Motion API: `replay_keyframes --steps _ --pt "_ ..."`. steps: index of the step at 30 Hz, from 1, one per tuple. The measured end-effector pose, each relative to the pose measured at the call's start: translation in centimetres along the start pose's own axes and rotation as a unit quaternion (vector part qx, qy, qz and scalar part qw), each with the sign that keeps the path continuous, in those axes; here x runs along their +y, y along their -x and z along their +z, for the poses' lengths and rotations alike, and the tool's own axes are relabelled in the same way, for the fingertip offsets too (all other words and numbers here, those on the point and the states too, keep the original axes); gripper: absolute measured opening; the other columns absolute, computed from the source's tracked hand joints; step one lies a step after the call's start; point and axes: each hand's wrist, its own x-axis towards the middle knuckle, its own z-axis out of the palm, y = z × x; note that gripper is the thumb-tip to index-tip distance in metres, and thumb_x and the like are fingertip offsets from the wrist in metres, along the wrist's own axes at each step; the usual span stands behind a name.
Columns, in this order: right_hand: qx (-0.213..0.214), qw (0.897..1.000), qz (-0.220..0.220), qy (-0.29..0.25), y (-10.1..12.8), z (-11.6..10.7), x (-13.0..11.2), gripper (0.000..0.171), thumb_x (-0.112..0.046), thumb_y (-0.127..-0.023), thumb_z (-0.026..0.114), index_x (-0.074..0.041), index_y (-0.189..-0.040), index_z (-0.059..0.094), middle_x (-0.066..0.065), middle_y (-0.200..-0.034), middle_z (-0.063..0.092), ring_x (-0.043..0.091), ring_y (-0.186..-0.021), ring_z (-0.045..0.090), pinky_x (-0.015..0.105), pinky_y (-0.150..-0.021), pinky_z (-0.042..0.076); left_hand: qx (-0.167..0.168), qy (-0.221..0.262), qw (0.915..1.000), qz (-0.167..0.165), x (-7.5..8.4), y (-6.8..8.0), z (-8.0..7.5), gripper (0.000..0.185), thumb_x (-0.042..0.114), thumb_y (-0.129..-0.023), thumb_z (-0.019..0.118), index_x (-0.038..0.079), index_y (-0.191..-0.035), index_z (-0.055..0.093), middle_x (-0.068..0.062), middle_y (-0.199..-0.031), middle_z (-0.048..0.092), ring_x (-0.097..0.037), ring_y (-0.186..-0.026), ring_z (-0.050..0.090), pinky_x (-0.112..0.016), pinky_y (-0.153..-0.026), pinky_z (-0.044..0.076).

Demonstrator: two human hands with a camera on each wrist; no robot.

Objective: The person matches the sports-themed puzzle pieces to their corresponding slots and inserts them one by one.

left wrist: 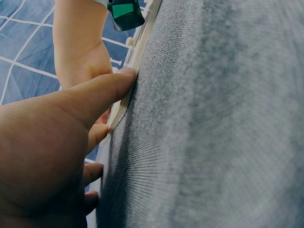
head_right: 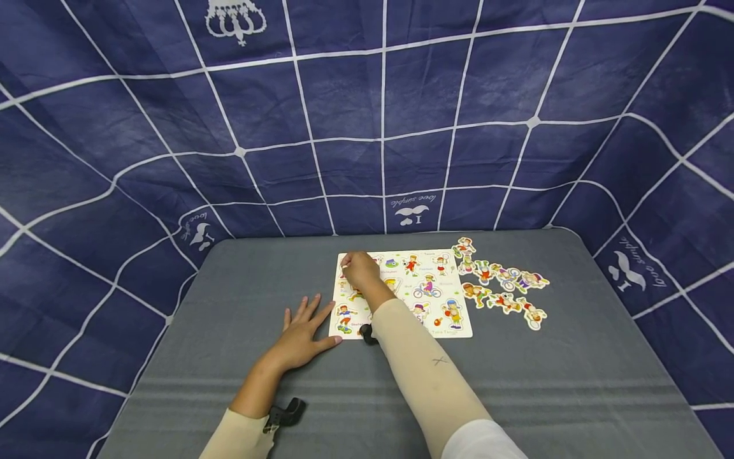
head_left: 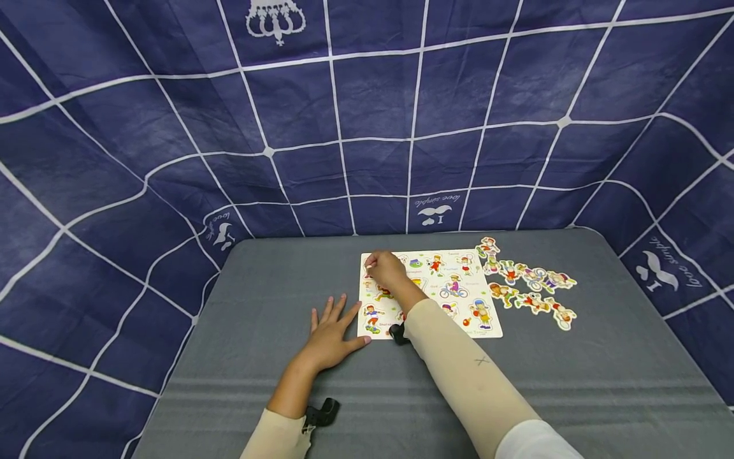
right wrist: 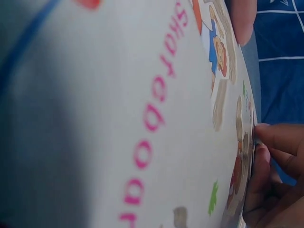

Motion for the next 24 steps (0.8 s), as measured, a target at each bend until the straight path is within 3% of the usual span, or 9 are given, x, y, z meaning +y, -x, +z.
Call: replay_keyframes --steps 7,12,18,24 --pt "-0.002 1.0 0.005 0.0 0.1 0.0 0.0 0.008 -0.017 -0.094 0.068 -0.018 -0.1 0.073 -0.002 -0.091 0.069 0.016 -0.083 0.06 0.032 -0.08 0.046 0.0 -0.005 1.0 -0.001 0.0 -0.1 0.1 0.081 0.063 -0.09 0.065 0.03 -0.159 0.036 -0.01 -0.171 0.017 -0.039 -0.159 0.003 -0.071 -0.12 -0.004" --pt "-0.007 0.999 0.014 -0.034 0.2 -0.1 0.0 0.01 -0.017 -0.093 0.069 -0.016 -0.102 0.073 -0.001 -0.091 0.07 0.014 -0.08 0.06 0.029 -0.079 0.045 -0.002 -0.004 1.0 -0.003 0.0 0.0 0.1 0.081 0.063 -0.09 0.065 0.029 -0.158 0.036 -0.011 -0.17 0.017 -0.039 -0.159 0.002 -0.072 -0.12 -0.004" --pt "-0.011 0.995 0.01 -0.101 0.4 -0.6 0.2 0.015 -0.017 -0.094 0.069 -0.012 -0.107 0.072 0.003 -0.094 0.071 0.012 -0.078 0.06 0.025 -0.075 0.047 -0.001 -0.002 1.0 -0.002 0.0 0.0 0.0 0.081 0.063 -0.09 0.065 0.029 -0.158 0.037 -0.011 -0.17 0.017 -0.04 -0.159 0.003 -0.072 -0.12 -0.004" --pt "-0.001 0.978 0.0 -0.207 0.8 -1.2 0.4 0.023 -0.011 -0.093 0.068 -0.005 -0.115 0.07 0.005 -0.099 0.069 0.013 -0.084 0.059 0.022 -0.076 0.046 -0.005 -0.002 1.0 -0.003 0.0 0.0 -0.1 0.081 0.062 -0.09 0.065 0.029 -0.158 0.037 -0.011 -0.17 0.017 -0.04 -0.159 0.003 -0.072 -0.12 -0.004"
